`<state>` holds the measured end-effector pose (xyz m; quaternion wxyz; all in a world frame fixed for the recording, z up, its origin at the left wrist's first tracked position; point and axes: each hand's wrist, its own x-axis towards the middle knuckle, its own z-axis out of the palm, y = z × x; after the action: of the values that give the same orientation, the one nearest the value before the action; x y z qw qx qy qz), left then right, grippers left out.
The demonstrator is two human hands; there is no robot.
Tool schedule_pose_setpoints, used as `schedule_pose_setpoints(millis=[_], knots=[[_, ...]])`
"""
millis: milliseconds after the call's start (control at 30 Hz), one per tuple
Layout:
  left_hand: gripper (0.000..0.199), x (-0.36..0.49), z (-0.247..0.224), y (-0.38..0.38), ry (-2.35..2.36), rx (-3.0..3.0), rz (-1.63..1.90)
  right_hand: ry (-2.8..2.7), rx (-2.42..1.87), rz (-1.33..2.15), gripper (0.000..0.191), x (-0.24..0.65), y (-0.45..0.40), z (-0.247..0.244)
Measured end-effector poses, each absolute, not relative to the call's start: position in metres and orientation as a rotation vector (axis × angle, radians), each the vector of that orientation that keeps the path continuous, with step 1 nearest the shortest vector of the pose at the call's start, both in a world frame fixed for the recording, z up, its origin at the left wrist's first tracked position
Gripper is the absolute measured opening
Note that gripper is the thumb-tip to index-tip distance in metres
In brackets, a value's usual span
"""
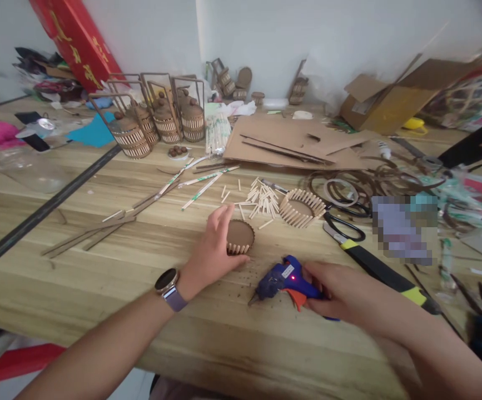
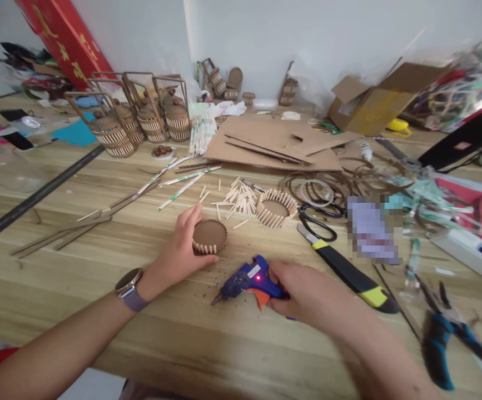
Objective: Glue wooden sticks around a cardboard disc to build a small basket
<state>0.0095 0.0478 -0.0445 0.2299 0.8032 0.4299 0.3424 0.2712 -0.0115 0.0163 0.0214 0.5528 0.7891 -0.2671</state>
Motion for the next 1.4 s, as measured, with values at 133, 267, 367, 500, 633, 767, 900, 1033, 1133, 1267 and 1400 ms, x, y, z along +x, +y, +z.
schedule_pose_setpoints(millis=[133,267,367,500,633,767,900,1033,1133,1267,1400], knots=[[0.123,0.011,-0.045,0.048,1.196,2.204,0.974,2.522,1.741,-0.931,0.017,0.277,-0.007,0.011],[0.119,0.010,-0.045,0.048,1.203,2.199,0.957,2.595,1.810,-1.121,0.016,0.285,-0.005,0.010],[0.117,0.009,-0.045,0.048,1.212,2.191,0.938,2.559,1.853,-1.297,0.007,0.287,-0.004,0.013],[0.116,0.008,-0.045,0.049,1.202,2.195,0.918,2.439,1.979,-1.547,0.019,0.285,-0.003,0.016],[0.116,0.007,-0.043,0.049,1.171,2.208,0.903,2.235,2.167,-1.741,0.033,0.279,-0.003,0.008],[0.118,0.007,-0.042,0.049,1.160,2.228,0.894,2.121,2.416,-1.575,0.045,0.275,-0.005,-0.004],[0.118,0.007,-0.041,0.049,1.159,2.240,0.899,2.304,2.336,-1.456,0.046,0.270,-0.007,-0.007],[0.119,0.007,-0.042,0.049,1.152,2.238,0.905,2.397,2.178,-1.462,0.043,0.266,-0.006,-0.002],[0.120,0.007,-0.042,0.049,1.135,2.241,0.914,2.459,2.126,-1.519,0.039,0.264,-0.005,-0.001],[0.121,0.007,-0.043,0.049,1.151,2.231,0.907,2.494,2.150,-1.503,0.040,0.264,-0.006,-0.006],[0.121,0.007,-0.044,0.049,1.179,2.201,0.889,2.531,2.161,-1.477,0.041,0.262,-0.008,-0.012]])
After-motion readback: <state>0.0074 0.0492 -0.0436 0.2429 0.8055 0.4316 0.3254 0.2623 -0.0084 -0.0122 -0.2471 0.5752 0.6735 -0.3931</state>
